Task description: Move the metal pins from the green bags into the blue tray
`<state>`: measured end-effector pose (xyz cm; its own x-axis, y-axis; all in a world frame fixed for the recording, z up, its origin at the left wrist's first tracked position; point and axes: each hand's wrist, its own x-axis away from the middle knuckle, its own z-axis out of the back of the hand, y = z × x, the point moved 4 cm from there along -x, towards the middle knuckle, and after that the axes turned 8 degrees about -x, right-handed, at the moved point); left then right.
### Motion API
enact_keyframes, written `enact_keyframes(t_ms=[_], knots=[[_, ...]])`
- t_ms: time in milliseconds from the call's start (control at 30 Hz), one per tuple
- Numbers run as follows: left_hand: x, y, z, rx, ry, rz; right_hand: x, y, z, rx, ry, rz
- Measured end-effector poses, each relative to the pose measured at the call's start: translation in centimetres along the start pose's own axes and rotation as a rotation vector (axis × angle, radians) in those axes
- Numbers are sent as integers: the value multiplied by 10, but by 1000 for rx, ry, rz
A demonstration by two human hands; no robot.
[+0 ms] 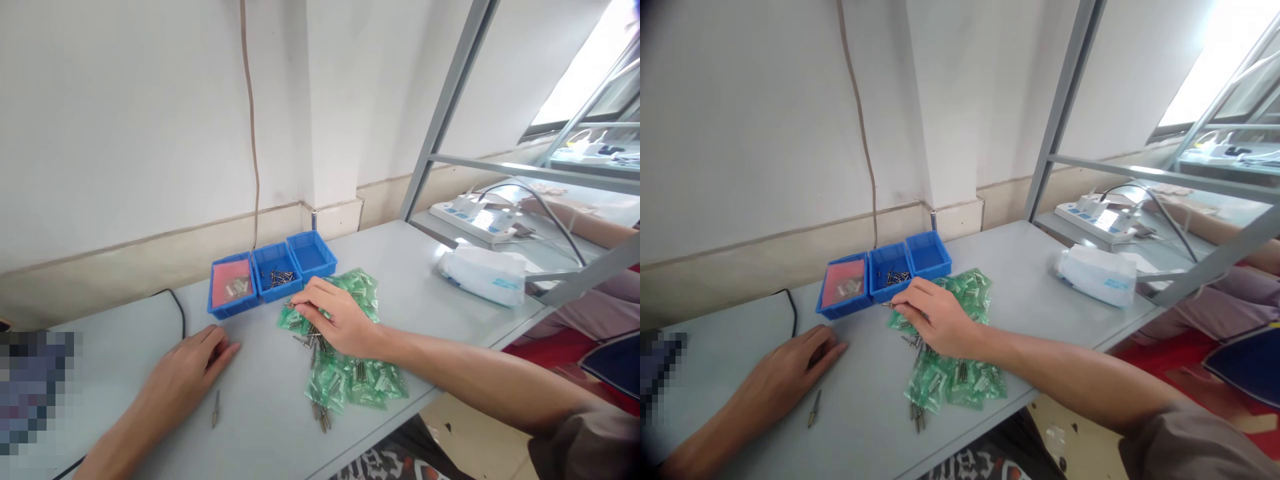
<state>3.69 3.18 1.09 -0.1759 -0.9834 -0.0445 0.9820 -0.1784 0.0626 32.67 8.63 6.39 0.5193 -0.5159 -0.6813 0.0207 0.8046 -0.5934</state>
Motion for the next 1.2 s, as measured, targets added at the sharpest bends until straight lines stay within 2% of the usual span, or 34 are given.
enact_keyframes(t_ms=[667,1200], knots=[[1,-1,-2,-16,-22,11,0,1,0,6,-1,-3],[0,0,0,-14,-2,-12,0,2,1,8,45,-4]])
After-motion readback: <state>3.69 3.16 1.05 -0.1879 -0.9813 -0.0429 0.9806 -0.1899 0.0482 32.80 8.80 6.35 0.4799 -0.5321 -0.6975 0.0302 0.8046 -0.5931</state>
